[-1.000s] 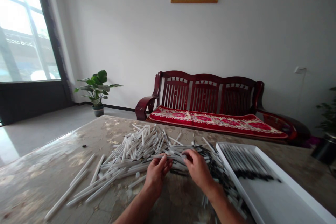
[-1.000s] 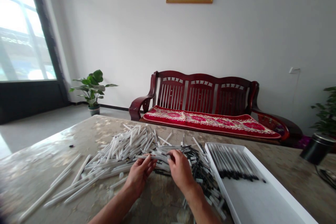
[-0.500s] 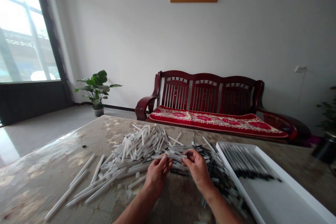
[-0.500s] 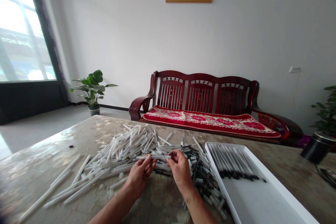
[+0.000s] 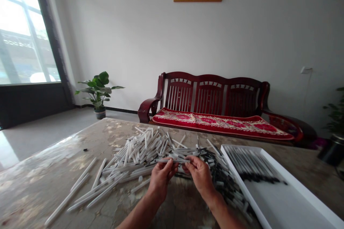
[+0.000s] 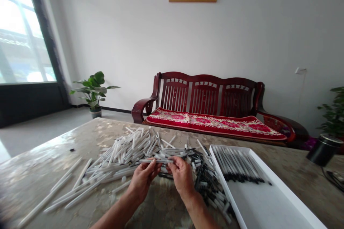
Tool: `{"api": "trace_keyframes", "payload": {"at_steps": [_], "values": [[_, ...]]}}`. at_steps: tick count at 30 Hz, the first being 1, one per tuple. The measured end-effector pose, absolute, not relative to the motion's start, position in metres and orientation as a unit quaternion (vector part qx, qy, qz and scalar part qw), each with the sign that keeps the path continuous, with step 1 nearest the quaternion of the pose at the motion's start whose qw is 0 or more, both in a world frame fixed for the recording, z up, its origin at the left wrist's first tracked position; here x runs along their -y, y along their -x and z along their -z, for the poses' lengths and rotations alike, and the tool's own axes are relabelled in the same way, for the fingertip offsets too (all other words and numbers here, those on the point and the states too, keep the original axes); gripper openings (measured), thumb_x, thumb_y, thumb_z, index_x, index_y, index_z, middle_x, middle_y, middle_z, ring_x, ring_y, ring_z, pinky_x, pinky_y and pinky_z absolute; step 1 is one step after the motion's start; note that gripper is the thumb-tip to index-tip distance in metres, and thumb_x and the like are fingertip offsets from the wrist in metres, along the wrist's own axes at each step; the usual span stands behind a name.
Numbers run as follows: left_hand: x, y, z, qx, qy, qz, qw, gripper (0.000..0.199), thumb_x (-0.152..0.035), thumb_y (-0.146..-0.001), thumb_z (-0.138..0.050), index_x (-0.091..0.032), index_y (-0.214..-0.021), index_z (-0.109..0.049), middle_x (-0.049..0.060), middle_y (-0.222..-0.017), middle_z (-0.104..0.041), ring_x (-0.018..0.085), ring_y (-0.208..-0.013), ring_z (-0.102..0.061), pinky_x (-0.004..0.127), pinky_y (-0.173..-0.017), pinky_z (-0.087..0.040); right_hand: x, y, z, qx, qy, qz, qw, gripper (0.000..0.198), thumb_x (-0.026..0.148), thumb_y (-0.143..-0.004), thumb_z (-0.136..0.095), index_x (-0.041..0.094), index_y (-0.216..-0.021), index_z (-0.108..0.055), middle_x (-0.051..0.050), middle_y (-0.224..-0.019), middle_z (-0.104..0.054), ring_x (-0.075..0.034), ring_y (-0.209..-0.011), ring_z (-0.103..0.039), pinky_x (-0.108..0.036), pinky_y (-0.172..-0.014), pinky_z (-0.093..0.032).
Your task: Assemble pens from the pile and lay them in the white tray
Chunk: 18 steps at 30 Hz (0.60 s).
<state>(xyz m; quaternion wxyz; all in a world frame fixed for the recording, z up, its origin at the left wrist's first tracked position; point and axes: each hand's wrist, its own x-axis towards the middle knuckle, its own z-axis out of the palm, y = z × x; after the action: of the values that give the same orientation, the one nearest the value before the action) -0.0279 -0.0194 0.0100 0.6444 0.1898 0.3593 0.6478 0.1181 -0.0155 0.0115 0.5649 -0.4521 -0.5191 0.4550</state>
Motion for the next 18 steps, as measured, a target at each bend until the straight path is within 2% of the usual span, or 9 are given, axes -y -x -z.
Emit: {"api": "trace_keyframes", "payload": {"at_steps": [4, 9, 14, 18], "values": [[0.022, 0.027, -0.012, -0.345, -0.244, -0.666, 0.615, 0.039, -0.031, -0.053, -0.091, -0.015, -0.080, -0.068, 0.002, -0.069, -0.073, 0.017, -0.064, -0.070, 0.024, -0.060, -0.057, 0.021, -0.116, -0.021, 0.441, 0.448, -0.543, 0.556, 0.042, 0.054, -0.060, -0.080, 0.020, -0.084, -0.070, -0.004, -0.072, -0.074, -0.024, -0.064, -0.070, -0.036, -0.061, -0.058], [0.024, 0.028, -0.014, -0.345, -0.302, -0.675, 0.578, 0.040, -0.035, -0.054, -0.090, -0.014, -0.079, -0.067, 0.003, -0.070, -0.073, 0.018, -0.063, -0.070, 0.025, -0.058, -0.056, 0.027, -0.116, -0.031, 0.356, 0.431, -0.619, 0.552, 0.041, 0.046, -0.055, -0.086, 0.018, -0.081, -0.071, -0.004, -0.072, -0.075, -0.018, -0.061, -0.069, -0.029, -0.058, -0.056], [0.024, 0.027, -0.013, -0.331, -0.243, -0.655, 0.635, 0.042, -0.032, -0.054, -0.091, -0.015, -0.083, -0.067, 0.003, -0.075, -0.074, 0.016, -0.069, -0.071, 0.021, -0.059, -0.056, 0.031, -0.110, -0.038, 0.350, 0.367, -0.643, 0.573, 0.044, 0.040, -0.055, -0.089, 0.018, -0.087, -0.070, -0.001, -0.072, -0.073, -0.014, -0.061, -0.066, -0.023, -0.057, -0.053], [0.030, 0.024, -0.013, -0.326, -0.233, -0.606, 0.687, 0.037, -0.028, -0.058, -0.089, -0.015, -0.085, -0.068, 0.002, -0.072, -0.073, 0.013, -0.062, -0.069, 0.017, -0.054, -0.054, 0.032, -0.102, -0.033, 0.390, 0.358, -0.621, 0.578, 0.042, 0.041, -0.061, -0.085, 0.018, -0.091, -0.069, 0.002, -0.068, -0.070, -0.011, -0.059, -0.062, -0.018, -0.049, -0.044]]}}
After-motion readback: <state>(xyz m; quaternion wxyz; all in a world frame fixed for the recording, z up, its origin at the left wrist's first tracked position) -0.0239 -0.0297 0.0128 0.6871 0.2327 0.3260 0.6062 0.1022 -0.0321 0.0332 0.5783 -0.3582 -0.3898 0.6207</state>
